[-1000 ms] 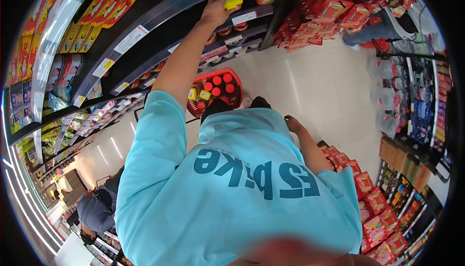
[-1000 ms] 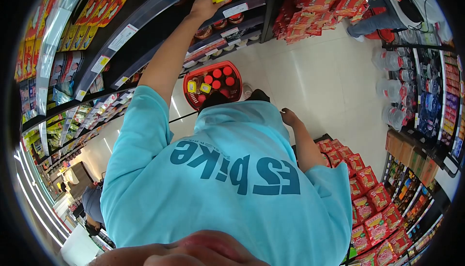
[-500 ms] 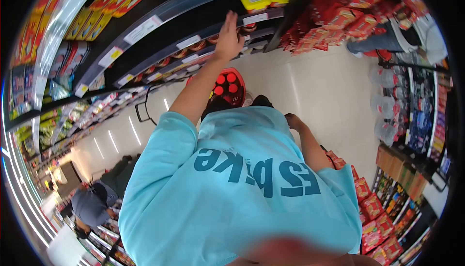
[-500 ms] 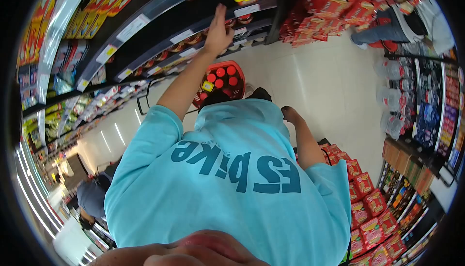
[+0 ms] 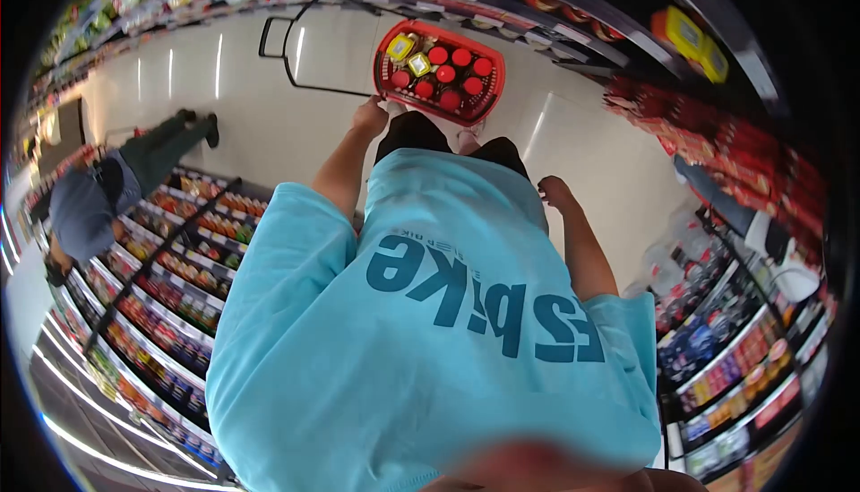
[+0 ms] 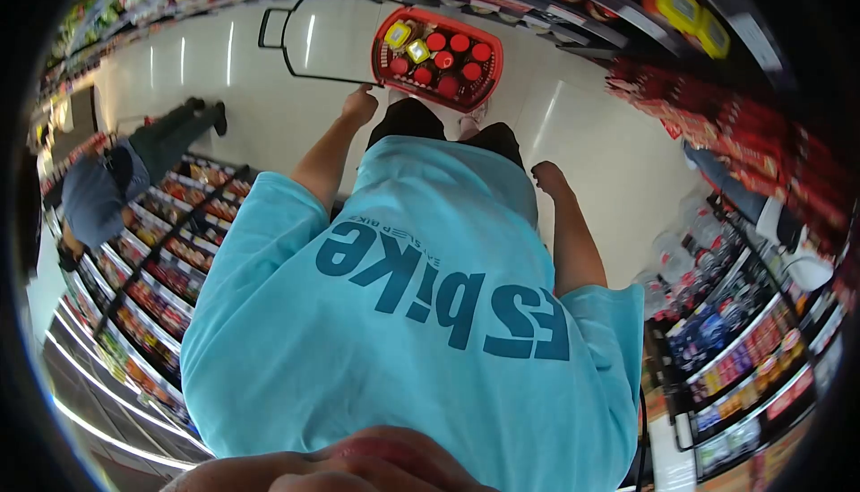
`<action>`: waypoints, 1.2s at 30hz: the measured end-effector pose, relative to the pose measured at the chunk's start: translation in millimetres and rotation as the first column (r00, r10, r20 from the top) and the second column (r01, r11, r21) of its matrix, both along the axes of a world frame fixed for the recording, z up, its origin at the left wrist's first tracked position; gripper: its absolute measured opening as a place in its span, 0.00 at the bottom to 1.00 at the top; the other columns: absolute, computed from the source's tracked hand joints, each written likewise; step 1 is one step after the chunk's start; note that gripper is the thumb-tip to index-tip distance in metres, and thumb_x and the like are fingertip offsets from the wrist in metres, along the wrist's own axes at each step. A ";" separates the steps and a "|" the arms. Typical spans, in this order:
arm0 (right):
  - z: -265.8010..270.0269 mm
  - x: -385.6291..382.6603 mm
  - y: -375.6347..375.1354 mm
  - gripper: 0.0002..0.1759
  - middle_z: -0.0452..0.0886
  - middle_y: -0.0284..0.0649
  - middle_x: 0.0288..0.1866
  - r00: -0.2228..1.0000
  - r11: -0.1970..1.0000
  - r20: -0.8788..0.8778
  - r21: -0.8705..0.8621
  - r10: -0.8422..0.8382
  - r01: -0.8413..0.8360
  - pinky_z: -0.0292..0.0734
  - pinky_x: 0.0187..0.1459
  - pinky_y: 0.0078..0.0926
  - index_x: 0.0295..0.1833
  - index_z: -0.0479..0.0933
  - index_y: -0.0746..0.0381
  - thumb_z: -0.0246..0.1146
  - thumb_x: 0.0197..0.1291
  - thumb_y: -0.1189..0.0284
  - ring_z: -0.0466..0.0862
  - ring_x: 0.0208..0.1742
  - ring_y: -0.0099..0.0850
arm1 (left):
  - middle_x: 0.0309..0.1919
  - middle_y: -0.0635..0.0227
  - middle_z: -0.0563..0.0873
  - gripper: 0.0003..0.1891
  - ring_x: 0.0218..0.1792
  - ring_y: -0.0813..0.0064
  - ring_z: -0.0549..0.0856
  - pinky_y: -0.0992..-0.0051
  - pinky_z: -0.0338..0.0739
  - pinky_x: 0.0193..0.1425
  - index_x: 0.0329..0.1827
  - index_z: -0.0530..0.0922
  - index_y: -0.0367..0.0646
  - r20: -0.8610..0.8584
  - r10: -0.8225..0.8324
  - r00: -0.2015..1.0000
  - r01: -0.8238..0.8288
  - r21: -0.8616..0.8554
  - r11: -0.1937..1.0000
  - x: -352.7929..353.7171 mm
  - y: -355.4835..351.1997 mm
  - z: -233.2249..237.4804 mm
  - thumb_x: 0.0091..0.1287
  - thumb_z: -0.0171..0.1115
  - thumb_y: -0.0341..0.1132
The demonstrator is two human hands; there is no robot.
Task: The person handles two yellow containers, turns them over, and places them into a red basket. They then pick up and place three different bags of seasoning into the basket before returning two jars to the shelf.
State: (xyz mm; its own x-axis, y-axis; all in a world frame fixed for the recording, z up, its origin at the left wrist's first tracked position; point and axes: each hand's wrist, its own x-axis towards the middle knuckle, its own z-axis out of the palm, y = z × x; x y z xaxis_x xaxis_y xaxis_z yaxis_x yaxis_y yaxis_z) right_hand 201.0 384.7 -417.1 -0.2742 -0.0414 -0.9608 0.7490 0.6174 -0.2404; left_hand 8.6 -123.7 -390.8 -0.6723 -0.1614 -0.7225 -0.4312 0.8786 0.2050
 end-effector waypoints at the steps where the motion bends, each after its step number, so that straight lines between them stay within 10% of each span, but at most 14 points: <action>1: 10.9 -19.2 -14.1 0.16 0.83 0.38 0.40 0.999 1.000 -0.037 0.013 -0.004 0.005 0.79 0.31 0.29 0.52 0.78 0.61 0.60 0.64 0.63 0.85 0.35 0.32 | 0.55 0.48 0.85 0.26 0.59 0.51 0.83 0.57 0.77 0.64 0.67 0.73 0.44 0.027 -0.006 1.000 0.006 -0.021 1.000 7.1 -13.2 -12.9 0.64 0.59 0.39; 6: -28.0 -83.7 -59.9 0.21 0.83 0.41 0.38 0.944 0.966 -0.212 0.097 0.254 -0.239 0.79 0.35 0.31 0.51 0.79 0.64 0.64 0.59 0.60 0.83 0.32 0.31 | 0.56 0.50 0.85 0.29 0.60 0.52 0.83 0.58 0.76 0.65 0.67 0.73 0.44 -0.051 0.182 0.982 -0.173 0.147 0.974 29.8 -39.0 -43.8 0.60 0.63 0.41; 9: -27.9 -145.4 -124.2 0.30 0.84 0.52 0.58 0.915 0.928 -0.204 0.217 0.347 -0.304 0.76 0.62 0.37 0.59 0.78 0.66 0.66 0.58 0.56 0.82 0.61 0.48 | 0.60 0.51 0.83 0.30 0.62 0.53 0.81 0.59 0.76 0.66 0.68 0.72 0.48 0.030 0.177 0.984 -0.180 0.129 0.975 18.8 -44.0 -49.7 0.60 0.63 0.40; 15: -53.8 -248.7 -263.2 0.32 0.83 0.56 0.56 0.890 0.944 -0.330 0.208 0.315 -0.257 0.76 0.61 0.43 0.58 0.76 0.68 0.68 0.54 0.57 0.81 0.60 0.52 | 0.69 0.55 0.74 0.30 0.69 0.52 0.74 0.57 0.73 0.70 0.70 0.72 0.48 0.011 0.125 0.992 -0.125 0.108 0.986 -12.0 -59.4 -122.1 0.61 0.61 0.39; 26: -271.2 -292.1 -390.1 0.44 0.72 0.55 0.66 0.788 0.845 -0.347 0.376 0.509 -0.380 0.75 0.62 0.48 0.66 0.63 0.65 0.73 0.51 0.54 0.77 0.65 0.53 | 0.68 0.50 0.70 0.29 0.64 0.49 0.78 0.59 0.79 0.61 0.67 0.69 0.43 -0.283 -0.076 0.956 0.096 0.061 0.993 -105.1 -50.7 -319.6 0.64 0.63 0.43; 28: -299.8 -300.8 -402.4 0.46 0.72 0.56 0.67 0.782 0.846 -0.345 0.341 0.519 -0.411 0.76 0.62 0.47 0.68 0.62 0.66 0.74 0.51 0.53 0.76 0.65 0.53 | 0.64 0.50 0.74 0.35 0.58 0.52 0.83 0.60 0.83 0.55 0.65 0.70 0.39 -0.464 -0.271 0.843 0.184 -0.225 0.957 -116.2 -40.1 -360.4 0.60 0.69 0.50; 36: -431.2 -313.8 -408.3 0.43 0.69 0.48 0.73 0.684 0.696 -0.223 0.448 0.695 -0.561 0.80 0.59 0.40 0.74 0.59 0.59 0.63 0.61 0.48 0.76 0.69 0.43 | 0.48 0.59 0.78 0.18 0.37 0.64 0.89 0.65 0.86 0.29 0.57 0.76 0.39 -0.328 -0.241 0.913 0.188 -0.186 0.964 -168.9 -8.1 -379.3 0.67 0.57 0.37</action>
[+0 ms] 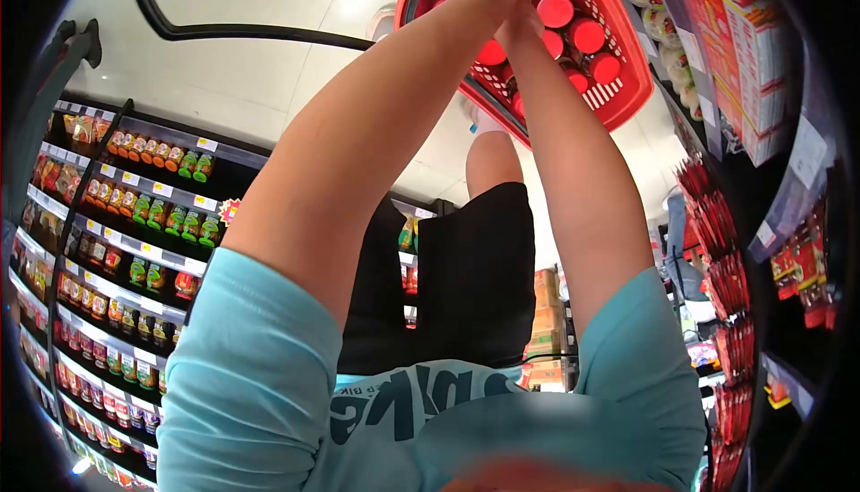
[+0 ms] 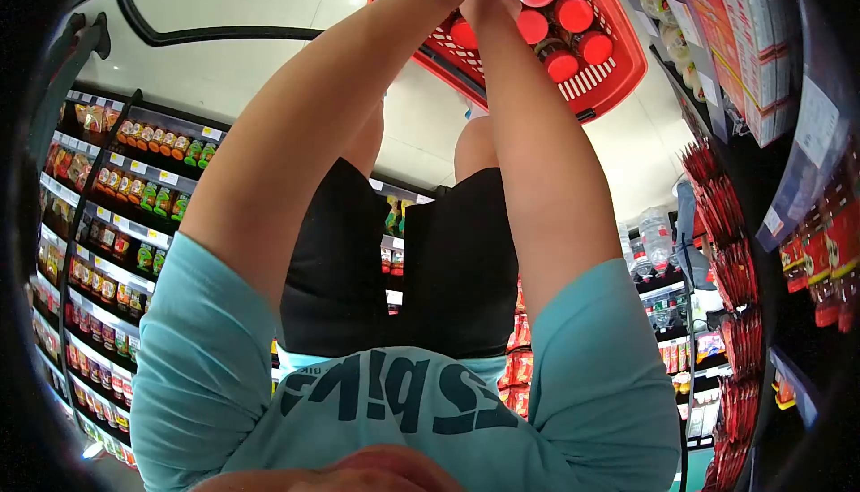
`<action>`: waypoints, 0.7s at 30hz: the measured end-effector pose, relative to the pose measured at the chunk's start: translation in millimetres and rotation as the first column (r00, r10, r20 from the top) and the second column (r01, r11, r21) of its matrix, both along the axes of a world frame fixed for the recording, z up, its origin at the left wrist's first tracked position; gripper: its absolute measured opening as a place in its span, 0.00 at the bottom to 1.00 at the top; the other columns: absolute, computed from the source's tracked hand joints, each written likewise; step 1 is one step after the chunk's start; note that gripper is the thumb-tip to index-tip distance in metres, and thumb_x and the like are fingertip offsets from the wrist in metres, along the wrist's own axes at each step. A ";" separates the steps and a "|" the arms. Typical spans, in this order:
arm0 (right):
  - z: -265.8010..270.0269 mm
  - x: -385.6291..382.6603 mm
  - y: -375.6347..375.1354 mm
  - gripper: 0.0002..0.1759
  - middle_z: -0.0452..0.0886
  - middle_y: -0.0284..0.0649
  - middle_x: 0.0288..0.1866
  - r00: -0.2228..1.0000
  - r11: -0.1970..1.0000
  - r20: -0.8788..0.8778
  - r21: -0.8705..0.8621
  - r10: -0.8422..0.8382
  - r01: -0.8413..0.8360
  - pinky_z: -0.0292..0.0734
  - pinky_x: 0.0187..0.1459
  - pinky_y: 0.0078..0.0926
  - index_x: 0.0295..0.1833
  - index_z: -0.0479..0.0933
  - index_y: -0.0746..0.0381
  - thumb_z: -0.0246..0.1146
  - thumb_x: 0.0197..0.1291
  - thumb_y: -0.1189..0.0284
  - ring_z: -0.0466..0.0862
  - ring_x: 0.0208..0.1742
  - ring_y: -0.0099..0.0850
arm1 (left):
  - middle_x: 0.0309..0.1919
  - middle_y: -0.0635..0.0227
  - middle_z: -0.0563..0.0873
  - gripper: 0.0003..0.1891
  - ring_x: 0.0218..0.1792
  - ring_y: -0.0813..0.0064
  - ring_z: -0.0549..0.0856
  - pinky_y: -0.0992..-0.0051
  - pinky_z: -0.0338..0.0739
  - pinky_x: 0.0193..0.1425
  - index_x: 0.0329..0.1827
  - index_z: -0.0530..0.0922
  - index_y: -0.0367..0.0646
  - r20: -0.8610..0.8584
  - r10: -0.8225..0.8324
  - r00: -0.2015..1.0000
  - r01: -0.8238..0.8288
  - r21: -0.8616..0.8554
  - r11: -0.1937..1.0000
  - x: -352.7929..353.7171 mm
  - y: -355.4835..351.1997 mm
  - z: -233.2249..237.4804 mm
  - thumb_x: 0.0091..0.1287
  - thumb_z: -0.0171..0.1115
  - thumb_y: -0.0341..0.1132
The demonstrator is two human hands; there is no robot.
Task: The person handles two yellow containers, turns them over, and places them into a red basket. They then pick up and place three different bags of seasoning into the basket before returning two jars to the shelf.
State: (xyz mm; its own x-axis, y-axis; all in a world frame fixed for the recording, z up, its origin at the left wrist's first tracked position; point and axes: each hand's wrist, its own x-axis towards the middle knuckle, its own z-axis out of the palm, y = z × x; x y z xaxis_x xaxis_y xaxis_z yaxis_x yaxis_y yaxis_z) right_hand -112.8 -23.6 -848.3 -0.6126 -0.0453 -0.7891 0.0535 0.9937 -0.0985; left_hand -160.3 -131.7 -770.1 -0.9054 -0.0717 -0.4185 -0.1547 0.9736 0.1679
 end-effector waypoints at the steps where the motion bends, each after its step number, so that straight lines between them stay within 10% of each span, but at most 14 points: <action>1: -9.5 5.4 2.6 0.43 0.69 0.48 0.73 1.000 1.000 0.008 0.001 0.000 0.000 0.80 0.59 0.40 0.74 0.59 0.59 0.63 0.61 0.48 0.76 0.69 0.43 | 0.45 0.62 0.78 0.17 0.34 0.66 0.89 0.61 0.83 0.21 0.57 0.77 0.40 0.044 -0.088 0.995 0.094 -0.156 0.983 -1.4 5.5 2.0 0.68 0.56 0.38; 14: -56.0 7.5 16.4 0.32 0.72 0.40 0.72 0.856 0.869 0.308 -0.142 -0.416 0.473 0.77 0.62 0.34 0.71 0.64 0.57 0.54 0.69 0.50 0.77 0.69 0.40 | 0.47 0.63 0.77 0.17 0.34 0.67 0.87 0.62 0.81 0.18 0.57 0.75 0.44 0.116 -0.146 0.982 0.172 -0.258 0.951 -4.0 14.3 -3.5 0.69 0.58 0.41; 16: -59.8 -0.9 28.0 0.36 0.78 0.43 0.67 0.960 0.956 0.009 -0.092 0.280 -0.278 0.80 0.58 0.36 0.70 0.70 0.56 0.61 0.61 0.48 0.78 0.68 0.38 | 0.48 0.62 0.77 0.18 0.35 0.67 0.87 0.64 0.83 0.20 0.58 0.75 0.44 0.101 -0.144 0.984 0.164 -0.232 0.959 -2.7 8.7 -1.4 0.69 0.58 0.41; 21: -24.7 -0.2 0.8 0.29 0.85 0.38 0.59 0.973 0.968 -0.040 0.120 0.227 -0.221 0.80 0.56 0.31 0.64 0.77 0.53 0.59 0.63 0.49 0.82 0.63 0.33 | 0.50 0.58 0.78 0.21 0.38 0.65 0.88 0.74 0.86 0.33 0.60 0.74 0.40 0.014 -0.249 0.968 0.248 -0.153 0.957 5.5 -5.2 -4.1 0.67 0.61 0.39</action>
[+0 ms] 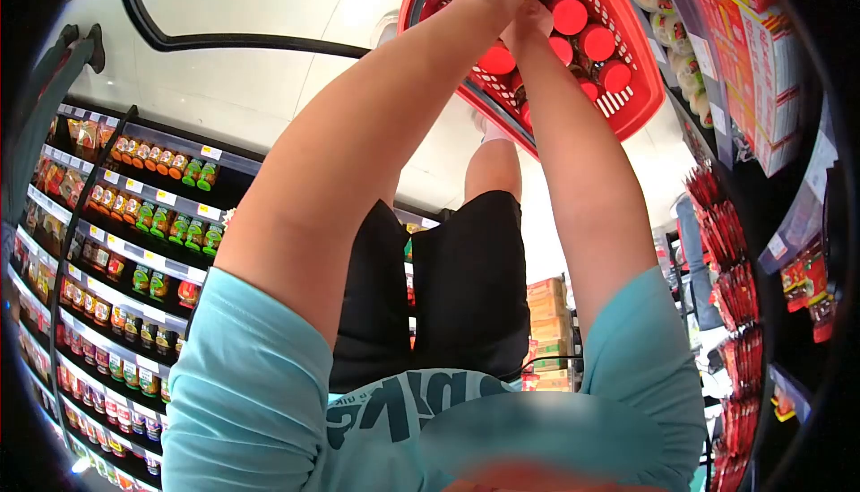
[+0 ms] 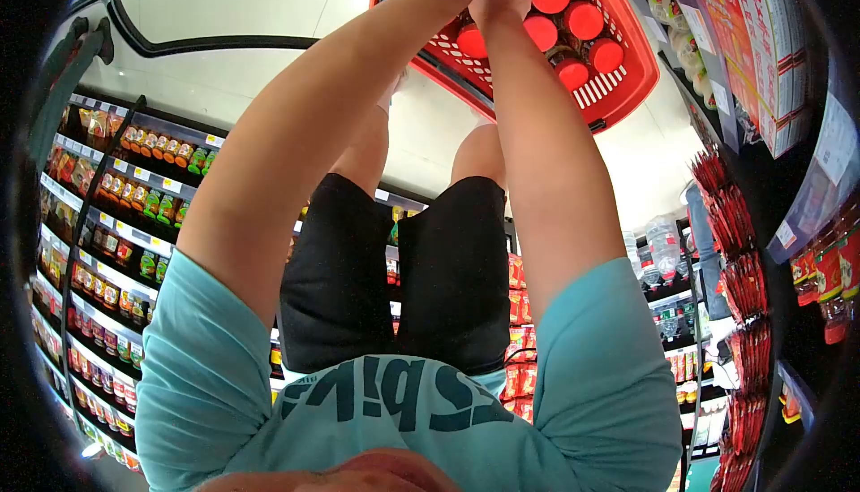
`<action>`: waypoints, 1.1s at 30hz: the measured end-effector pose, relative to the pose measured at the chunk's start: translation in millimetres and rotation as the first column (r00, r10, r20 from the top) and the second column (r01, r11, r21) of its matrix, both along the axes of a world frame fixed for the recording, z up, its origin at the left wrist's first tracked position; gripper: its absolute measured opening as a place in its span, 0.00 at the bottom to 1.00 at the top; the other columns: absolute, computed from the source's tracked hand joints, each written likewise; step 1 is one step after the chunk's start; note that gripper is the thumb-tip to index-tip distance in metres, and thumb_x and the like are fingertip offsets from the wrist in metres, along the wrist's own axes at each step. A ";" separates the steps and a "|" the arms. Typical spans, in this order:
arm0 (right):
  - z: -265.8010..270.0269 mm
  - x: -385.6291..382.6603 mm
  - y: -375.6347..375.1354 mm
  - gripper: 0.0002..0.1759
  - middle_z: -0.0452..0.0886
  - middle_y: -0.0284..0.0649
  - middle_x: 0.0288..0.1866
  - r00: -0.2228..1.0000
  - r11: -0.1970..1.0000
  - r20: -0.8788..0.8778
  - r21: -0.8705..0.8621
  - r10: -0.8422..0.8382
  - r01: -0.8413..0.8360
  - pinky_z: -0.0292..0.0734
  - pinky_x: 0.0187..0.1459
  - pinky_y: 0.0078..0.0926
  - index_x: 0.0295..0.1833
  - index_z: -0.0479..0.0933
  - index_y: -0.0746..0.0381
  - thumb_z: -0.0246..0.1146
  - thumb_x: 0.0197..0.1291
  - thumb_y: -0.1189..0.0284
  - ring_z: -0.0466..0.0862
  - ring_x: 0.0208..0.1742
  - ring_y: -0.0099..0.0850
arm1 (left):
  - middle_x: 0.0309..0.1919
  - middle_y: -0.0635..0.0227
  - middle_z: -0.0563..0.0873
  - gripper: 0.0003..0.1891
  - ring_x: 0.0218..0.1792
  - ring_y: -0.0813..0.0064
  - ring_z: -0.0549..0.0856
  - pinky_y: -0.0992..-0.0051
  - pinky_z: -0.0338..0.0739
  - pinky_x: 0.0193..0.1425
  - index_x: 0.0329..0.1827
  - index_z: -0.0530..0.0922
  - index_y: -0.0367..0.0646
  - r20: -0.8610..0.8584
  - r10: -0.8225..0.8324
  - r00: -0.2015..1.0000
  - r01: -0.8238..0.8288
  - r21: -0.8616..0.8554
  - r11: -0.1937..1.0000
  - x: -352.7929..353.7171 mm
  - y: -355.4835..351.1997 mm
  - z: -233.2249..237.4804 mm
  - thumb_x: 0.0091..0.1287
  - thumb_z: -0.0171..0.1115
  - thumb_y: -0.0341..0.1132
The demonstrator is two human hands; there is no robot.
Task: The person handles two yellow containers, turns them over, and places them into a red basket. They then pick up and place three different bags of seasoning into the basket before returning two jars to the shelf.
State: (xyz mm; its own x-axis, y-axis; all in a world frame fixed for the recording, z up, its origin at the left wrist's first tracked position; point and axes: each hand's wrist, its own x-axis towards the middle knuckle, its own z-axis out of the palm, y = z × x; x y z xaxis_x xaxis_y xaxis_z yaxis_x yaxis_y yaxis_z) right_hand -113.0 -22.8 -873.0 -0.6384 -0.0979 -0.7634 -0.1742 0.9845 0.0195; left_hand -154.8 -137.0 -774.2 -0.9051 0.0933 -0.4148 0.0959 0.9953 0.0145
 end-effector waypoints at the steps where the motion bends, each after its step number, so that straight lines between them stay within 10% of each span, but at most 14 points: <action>1: 8.2 -0.7 -0.8 0.28 0.85 0.37 0.59 0.999 0.999 0.029 -0.026 -0.038 0.039 0.80 0.55 0.31 0.64 0.77 0.53 0.58 0.64 0.50 0.83 0.62 0.33 | 0.50 0.58 0.78 0.21 0.38 0.65 0.88 0.74 0.86 0.33 0.60 0.74 0.40 -0.002 0.000 1.000 0.000 -0.001 1.000 2.7 -1.5 7.8 0.67 0.61 0.39; 7: 52.8 18.8 0.1 0.31 0.84 0.45 0.57 0.854 0.826 -0.102 -0.331 -0.511 0.455 0.82 0.52 0.38 0.61 0.72 0.61 0.59 0.65 0.47 0.84 0.59 0.42 | 0.50 0.55 0.80 0.24 0.42 0.61 0.88 0.70 0.86 0.41 0.58 0.75 0.36 -0.094 0.036 0.995 -0.023 0.130 0.991 15.0 -15.4 50.9 0.63 0.66 0.41; 10: 124.7 11.5 -0.1 0.36 0.82 0.55 0.56 0.922 0.931 -0.144 -0.118 -0.360 0.345 0.80 0.53 0.41 0.59 0.68 0.67 0.60 0.65 0.44 0.83 0.57 0.50 | 0.54 0.50 0.79 0.34 0.53 0.54 0.85 0.64 0.83 0.56 0.64 0.69 0.32 0.185 0.088 0.979 -0.137 0.270 0.953 14.3 -34.7 121.8 0.61 0.70 0.46; 14: 195.1 27.1 32.6 0.37 0.79 0.62 0.56 0.838 0.837 -0.181 -0.318 -0.516 0.446 0.78 0.53 0.43 0.58 0.68 0.72 0.59 0.67 0.45 0.83 0.55 0.56 | 0.57 0.52 0.79 0.42 0.50 0.55 0.87 0.62 0.84 0.49 0.62 0.70 0.36 0.181 0.353 0.918 -0.396 0.376 0.838 50.9 -46.9 177.3 0.52 0.74 0.57; 16: 229.4 35.3 57.7 0.37 0.78 0.59 0.57 0.697 0.592 0.054 -0.486 -0.715 0.644 0.76 0.56 0.45 0.60 0.68 0.72 0.61 0.67 0.47 0.80 0.60 0.55 | 0.53 0.50 0.81 0.44 0.50 0.51 0.87 0.57 0.83 0.51 0.64 0.71 0.38 0.276 0.454 0.847 -0.529 0.351 0.773 64.2 -51.3 221.8 0.50 0.71 0.61; 22: 364.9 74.1 125.0 0.38 0.79 0.56 0.55 0.584 0.349 0.106 -0.712 -0.805 0.610 0.77 0.57 0.38 0.64 0.67 0.70 0.59 0.69 0.44 0.81 0.58 0.48 | 0.57 0.52 0.80 0.42 0.53 0.51 0.85 0.57 0.82 0.53 0.61 0.73 0.38 0.332 0.431 0.839 -0.534 0.349 0.770 98.0 -48.1 372.0 0.48 0.72 0.57; 23: 391.3 79.7 133.3 0.34 0.80 0.50 0.55 0.422 0.106 0.332 -0.668 -0.844 0.736 0.83 0.50 0.36 0.63 0.68 0.67 0.57 0.71 0.45 0.83 0.56 0.43 | 0.55 0.53 0.82 0.42 0.51 0.52 0.86 0.58 0.82 0.52 0.61 0.74 0.38 0.265 0.403 0.876 -0.479 0.387 0.788 104.7 -43.9 393.3 0.48 0.72 0.58; 28: 550.2 91.2 160.3 0.28 0.79 0.44 0.59 0.150 -0.400 0.702 -0.552 -0.696 0.732 0.86 0.49 0.45 0.65 0.68 0.61 0.50 0.75 0.49 0.85 0.55 0.38 | 0.37 0.56 0.87 0.42 0.34 0.56 0.89 0.61 0.84 0.39 0.55 0.76 0.37 -0.010 0.208 0.978 -0.181 0.452 0.873 123.1 -13.8 494.2 0.49 0.72 0.64; 33: 655.5 92.2 195.6 0.34 0.78 0.41 0.65 0.065 -0.773 0.918 -0.367 -0.391 0.517 0.84 0.49 0.54 0.71 0.68 0.57 0.45 0.71 0.44 0.84 0.59 0.40 | 0.46 0.48 0.86 0.43 0.50 0.51 0.85 0.60 0.80 0.54 0.62 0.75 0.32 -0.030 0.083 0.996 -0.055 0.523 0.851 111.1 23.4 588.3 0.49 0.73 0.56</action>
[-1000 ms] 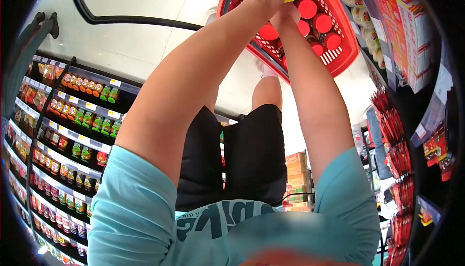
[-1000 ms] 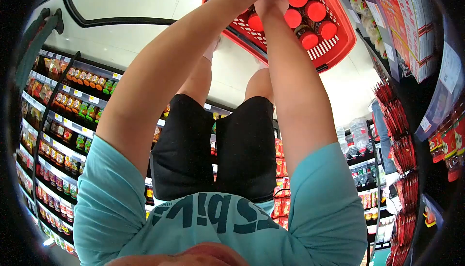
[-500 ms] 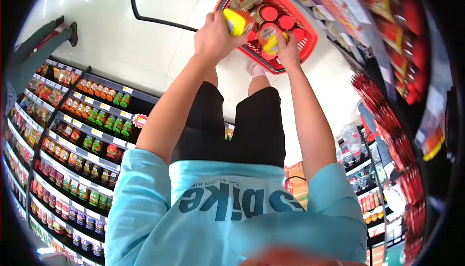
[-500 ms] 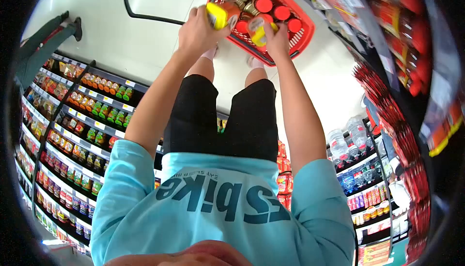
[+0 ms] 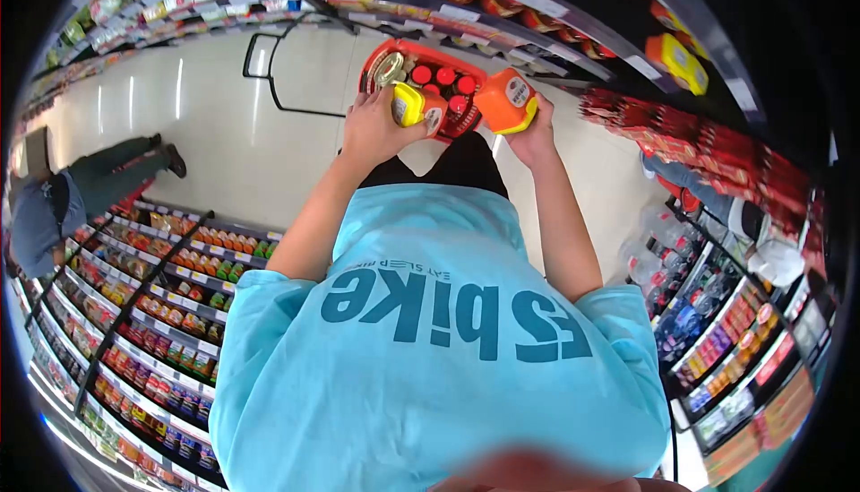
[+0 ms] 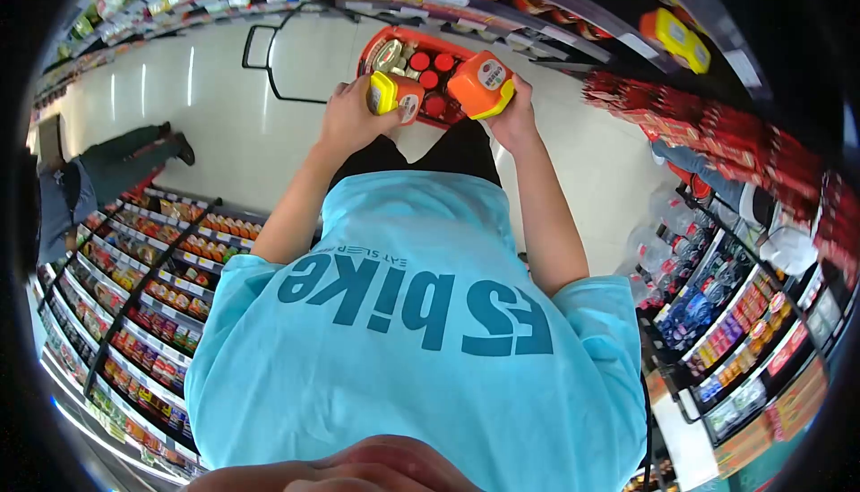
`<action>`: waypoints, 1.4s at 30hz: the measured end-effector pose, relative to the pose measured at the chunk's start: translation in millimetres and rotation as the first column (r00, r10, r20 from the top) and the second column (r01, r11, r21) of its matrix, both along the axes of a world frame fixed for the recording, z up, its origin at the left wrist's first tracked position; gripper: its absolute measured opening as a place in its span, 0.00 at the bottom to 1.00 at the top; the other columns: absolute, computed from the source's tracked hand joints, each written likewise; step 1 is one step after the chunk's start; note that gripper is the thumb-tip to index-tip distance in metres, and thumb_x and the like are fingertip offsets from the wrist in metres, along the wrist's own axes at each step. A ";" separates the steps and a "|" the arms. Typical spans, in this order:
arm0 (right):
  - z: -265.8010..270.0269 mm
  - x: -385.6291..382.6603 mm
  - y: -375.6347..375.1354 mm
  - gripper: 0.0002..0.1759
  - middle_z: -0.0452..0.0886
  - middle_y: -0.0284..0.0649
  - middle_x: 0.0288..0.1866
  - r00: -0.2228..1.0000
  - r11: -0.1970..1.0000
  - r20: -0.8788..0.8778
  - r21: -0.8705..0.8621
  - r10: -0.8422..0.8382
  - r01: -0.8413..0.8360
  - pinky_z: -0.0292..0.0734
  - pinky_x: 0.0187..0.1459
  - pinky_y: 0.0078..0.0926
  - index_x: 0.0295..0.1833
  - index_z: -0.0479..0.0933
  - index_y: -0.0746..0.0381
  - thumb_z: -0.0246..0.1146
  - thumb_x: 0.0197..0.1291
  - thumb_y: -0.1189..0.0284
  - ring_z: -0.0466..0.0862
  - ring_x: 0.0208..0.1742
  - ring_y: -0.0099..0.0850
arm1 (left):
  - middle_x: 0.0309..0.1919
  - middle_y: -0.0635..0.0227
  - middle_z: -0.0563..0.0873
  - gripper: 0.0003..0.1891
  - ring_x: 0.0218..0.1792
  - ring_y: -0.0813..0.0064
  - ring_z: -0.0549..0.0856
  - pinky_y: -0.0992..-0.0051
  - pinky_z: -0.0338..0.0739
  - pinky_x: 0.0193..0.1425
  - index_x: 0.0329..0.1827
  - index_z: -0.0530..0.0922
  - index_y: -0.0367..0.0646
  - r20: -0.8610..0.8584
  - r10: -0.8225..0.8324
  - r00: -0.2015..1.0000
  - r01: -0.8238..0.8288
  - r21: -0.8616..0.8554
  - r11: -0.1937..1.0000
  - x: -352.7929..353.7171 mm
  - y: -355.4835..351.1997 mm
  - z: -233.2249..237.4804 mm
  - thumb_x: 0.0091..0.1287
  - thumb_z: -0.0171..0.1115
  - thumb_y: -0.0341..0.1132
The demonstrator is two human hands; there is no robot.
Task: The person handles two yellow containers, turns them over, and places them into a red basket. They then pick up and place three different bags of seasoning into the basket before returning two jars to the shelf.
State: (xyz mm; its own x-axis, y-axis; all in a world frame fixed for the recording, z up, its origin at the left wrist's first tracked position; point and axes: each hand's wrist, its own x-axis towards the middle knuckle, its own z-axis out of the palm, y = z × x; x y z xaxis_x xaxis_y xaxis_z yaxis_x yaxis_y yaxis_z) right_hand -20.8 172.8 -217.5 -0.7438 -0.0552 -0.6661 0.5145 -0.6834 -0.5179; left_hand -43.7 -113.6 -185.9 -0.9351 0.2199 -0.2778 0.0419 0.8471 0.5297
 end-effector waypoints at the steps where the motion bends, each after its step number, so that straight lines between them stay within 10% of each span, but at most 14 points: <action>1: 18.0 1.0 11.3 0.35 0.80 0.41 0.63 0.997 0.993 -0.068 -0.111 0.025 -0.033 0.85 0.48 0.52 0.70 0.68 0.56 0.47 0.69 0.43 0.84 0.58 0.40 | 0.47 0.47 0.85 0.42 0.51 0.49 0.83 0.60 0.79 0.56 0.62 0.74 0.31 -0.016 -0.023 1.000 0.024 0.096 0.995 -3.3 7.5 12.4 0.49 0.73 0.54; 10: 77.3 2.1 96.6 0.31 0.84 0.42 0.56 0.908 0.979 -0.417 -0.158 0.050 -0.126 0.87 0.31 0.30 0.68 0.69 0.59 0.60 0.67 0.53 0.88 0.47 0.34 | 0.61 0.43 0.77 0.44 0.60 0.50 0.80 0.61 0.75 0.65 0.68 0.69 0.28 0.036 -0.032 0.999 0.013 0.427 0.904 -20.6 89.7 109.0 0.51 0.77 0.44; 16: 94.7 8.2 135.5 0.30 0.83 0.41 0.58 0.900 0.993 -0.434 -0.094 0.022 -0.070 0.85 0.42 0.32 0.68 0.69 0.61 0.61 0.67 0.56 0.86 0.52 0.32 | 0.61 0.47 0.79 0.45 0.61 0.57 0.81 0.65 0.76 0.64 0.71 0.67 0.30 0.021 -0.032 0.999 0.016 0.539 0.842 -21.2 131.9 128.6 0.51 0.78 0.41; 28: 98.1 4.5 183.0 0.28 0.82 0.37 0.59 0.906 0.987 -0.413 -0.159 -0.088 0.023 0.78 0.48 0.34 0.65 0.72 0.56 0.60 0.64 0.52 0.82 0.56 0.33 | 0.55 0.57 0.80 0.40 0.58 0.56 0.81 0.65 0.75 0.64 0.64 0.72 0.38 -0.420 -0.102 0.902 0.253 0.321 0.913 -12.1 176.7 179.3 0.47 0.80 0.37; 37: 107.7 -2.6 192.5 0.25 0.82 0.37 0.57 0.943 0.993 -0.322 -0.104 -0.084 0.053 0.80 0.44 0.32 0.64 0.72 0.57 0.63 0.66 0.59 0.83 0.52 0.32 | 0.57 0.56 0.79 0.40 0.59 0.57 0.80 0.65 0.75 0.64 0.66 0.72 0.39 -0.382 -0.076 0.921 0.225 0.363 0.904 -11.8 180.2 187.6 0.47 0.80 0.38; 40: 121.5 -13.2 195.2 0.30 0.82 0.37 0.57 0.914 0.983 -0.401 0.130 -0.066 0.128 0.80 0.53 0.32 0.68 0.70 0.60 0.68 0.62 0.64 0.83 0.55 0.31 | 0.56 0.55 0.80 0.41 0.59 0.57 0.80 0.64 0.75 0.64 0.66 0.71 0.38 -0.350 -0.068 0.934 0.199 0.352 0.915 -10.6 182.8 187.7 0.47 0.80 0.38; 42: 144.2 -28.3 204.5 0.37 0.81 0.37 0.58 0.850 0.758 -0.407 0.652 0.333 0.015 0.76 0.61 0.28 0.70 0.68 0.63 0.73 0.57 0.66 0.81 0.59 0.30 | 0.56 0.55 0.80 0.41 0.60 0.56 0.80 0.64 0.75 0.64 0.66 0.72 0.38 -0.344 -0.077 0.936 0.205 0.353 0.913 -11.3 185.2 186.8 0.47 0.80 0.38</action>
